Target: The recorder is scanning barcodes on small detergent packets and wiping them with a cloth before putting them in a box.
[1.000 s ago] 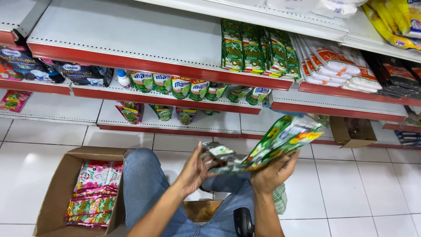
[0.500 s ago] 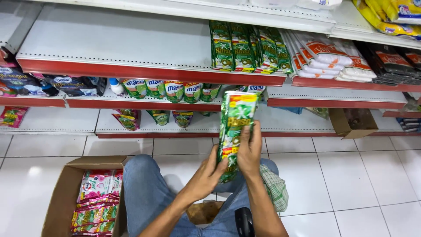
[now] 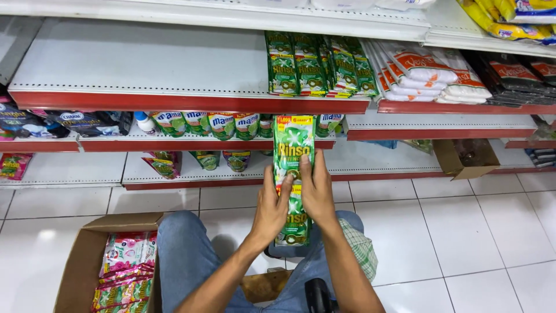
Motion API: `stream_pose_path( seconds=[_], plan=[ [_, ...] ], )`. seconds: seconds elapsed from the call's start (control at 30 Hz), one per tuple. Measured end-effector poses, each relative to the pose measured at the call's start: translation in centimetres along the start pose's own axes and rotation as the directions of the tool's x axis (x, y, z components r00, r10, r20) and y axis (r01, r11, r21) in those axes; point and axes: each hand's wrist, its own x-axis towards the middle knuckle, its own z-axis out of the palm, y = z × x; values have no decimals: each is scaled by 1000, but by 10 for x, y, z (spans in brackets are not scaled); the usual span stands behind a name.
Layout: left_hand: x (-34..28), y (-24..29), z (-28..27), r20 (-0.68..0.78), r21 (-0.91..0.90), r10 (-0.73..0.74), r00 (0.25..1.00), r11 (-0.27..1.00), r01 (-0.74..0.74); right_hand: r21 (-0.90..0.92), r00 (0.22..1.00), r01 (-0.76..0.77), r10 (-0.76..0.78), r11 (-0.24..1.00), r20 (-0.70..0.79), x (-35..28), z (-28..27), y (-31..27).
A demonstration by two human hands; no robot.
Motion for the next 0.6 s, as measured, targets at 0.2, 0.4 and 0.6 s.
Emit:
stream_pose_path(
  seconds=[0.2,0.4,0.6],
  plan=[
    [68,-15,5,-36,-47,66,997,997,-68,16,992,78,-80,997,99,4,-41,7],
    [177,-2,8,3,14,-40,999,999,40,-304,991,100,-68,948,112,-28,-102,67],
    [306,-53,33,-64,15,149,987,989,-149,-615,886,-116,362,780,291,-75,-114,140]
  ],
)
